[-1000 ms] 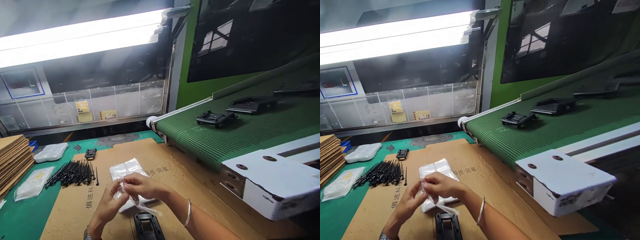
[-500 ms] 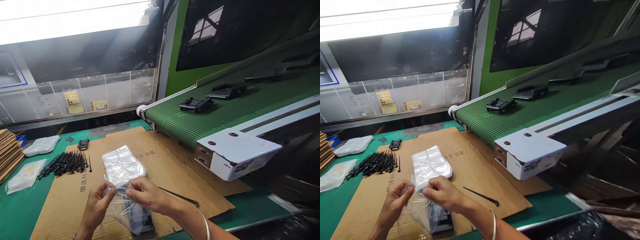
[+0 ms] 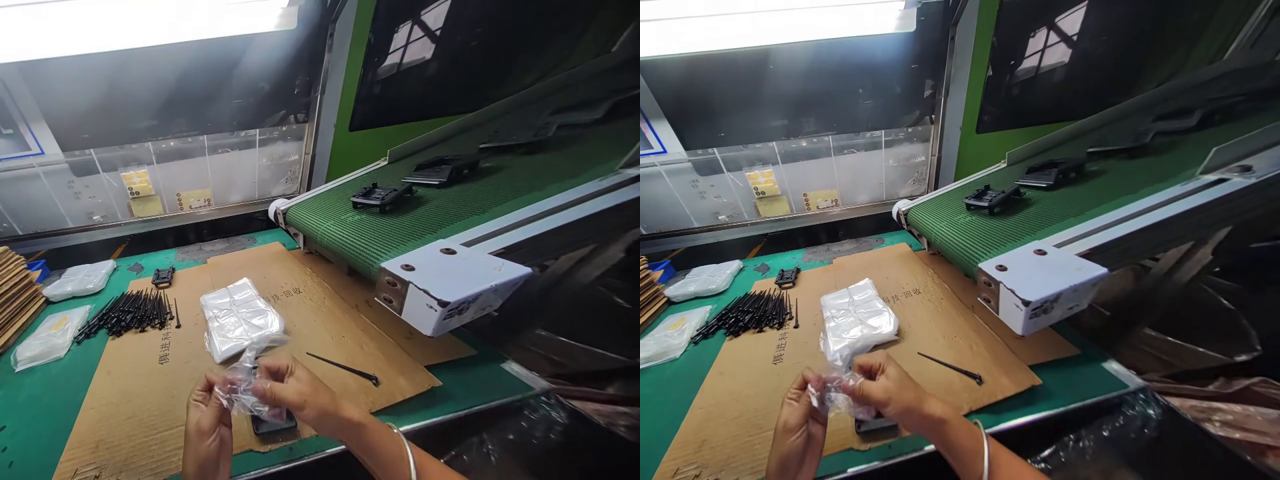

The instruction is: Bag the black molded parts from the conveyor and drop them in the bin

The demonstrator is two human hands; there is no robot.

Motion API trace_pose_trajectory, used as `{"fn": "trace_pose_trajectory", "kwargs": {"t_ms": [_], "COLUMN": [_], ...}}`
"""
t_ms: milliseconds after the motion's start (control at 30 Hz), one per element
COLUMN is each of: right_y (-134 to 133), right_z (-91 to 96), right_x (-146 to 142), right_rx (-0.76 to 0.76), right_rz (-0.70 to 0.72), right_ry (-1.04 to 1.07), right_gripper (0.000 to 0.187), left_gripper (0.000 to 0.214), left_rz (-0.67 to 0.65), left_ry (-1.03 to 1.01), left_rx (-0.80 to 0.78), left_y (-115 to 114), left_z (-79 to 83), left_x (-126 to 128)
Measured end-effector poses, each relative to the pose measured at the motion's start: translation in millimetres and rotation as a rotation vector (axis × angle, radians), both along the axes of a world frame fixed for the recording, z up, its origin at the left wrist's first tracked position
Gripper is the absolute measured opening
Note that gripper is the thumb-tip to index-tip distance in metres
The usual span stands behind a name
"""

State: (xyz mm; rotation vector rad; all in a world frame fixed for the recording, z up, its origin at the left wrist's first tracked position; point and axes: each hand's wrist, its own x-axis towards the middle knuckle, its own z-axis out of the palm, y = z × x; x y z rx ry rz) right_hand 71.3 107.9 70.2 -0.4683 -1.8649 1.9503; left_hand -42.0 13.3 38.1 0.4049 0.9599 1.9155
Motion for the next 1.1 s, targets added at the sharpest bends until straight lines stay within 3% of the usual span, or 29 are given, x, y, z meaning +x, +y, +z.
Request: {"fn": "trace_pose_trajectory", "kwargs": {"t_ms": [100, 167, 233, 333, 433, 500, 600, 667, 767, 867, 967, 1033, 1100], "right_y": [6.8, 7.9, 5.4, -2.5, -10.9, -14.8, -15.2, -11.1, -2.1, 0.4, -7.2, -13.7, -18.8], "right_z": [-10.1, -14.6, -18.2, -22.7, -25.0, -23.5, -16.6, -12.6, -17.4, -38.6, -63.7, -74.4, -78.0], "right_x": [-4.2, -8.6, -13.9, -22.0, -27.6, -29.0, -25.5, -17.0, 5.2, 28.2, 39.4, 41.8, 45.4], "right_rx": [-0.111, -0.174, -0.21, -0.081, 0.233, 0.454, 0.63, 0.686, 0.735, 0.725, 0.702, 0.647, 0.478], "right_rz": [-0.31, -0.402, -0.41, -0.365, -0.352, -0.316, -0.151, -0.102, -0.282, -0.473, -0.425, -0.399, -0.403], "right_ry": [0.049, 0.076, 0.082, 0.049, -0.034, -0.103, -0.134, -0.13, -0.202, -0.476, -0.639, -0.554, -0.412], "right_gripper": [0.037, 0.034, 0.033, 0.031, 0.031, 0.032, 0.024, 0.011, 0.028, 0.03, 0.019, 0.016, 0.021], "left_gripper": [0.03, 0.031, 0.037, 0.035, 0.036, 0.041, 0.028, 0.02, 0.02, 0.015, 0.015, 0.015, 0.015], "left_rz": [0.066, 0.075, 0.151, 0.346, 0.497, 0.602, 0.659, 0.627, 0.742, 0.847, 0.797, 0.752, 0.71], "left_ry": [-0.32, -0.287, -0.105, 0.151, 0.274, 0.619, 1.382, 1.586, 1.558, 1.477, 1.409, 1.379, 1.344], "left_rx": [-0.033, -0.054, -0.077, -0.193, -0.283, -0.286, -0.202, -0.137, -0.189, -0.309, -0.386, -0.412, -0.421], "left_y": [0.0, 0.6, 3.5, 11.2, 14.1, 10.1, -0.5, -6.4, -11.4, -13.5, -13.5, -12.6, -12.1], "left_z": [-6.1, -11.6, -18.6, -31.3, -42.8, -47.8, -49.7, -47.7, -44.0, -43.6, -46.8, -49.5, -51.6], "left_x": [-8.6, -8.6, -5.3, -2.1, -5.6, -9.8, -16.6, -22.4, -33.2, -40.8, -40.6, -38.1, -35.9]}}
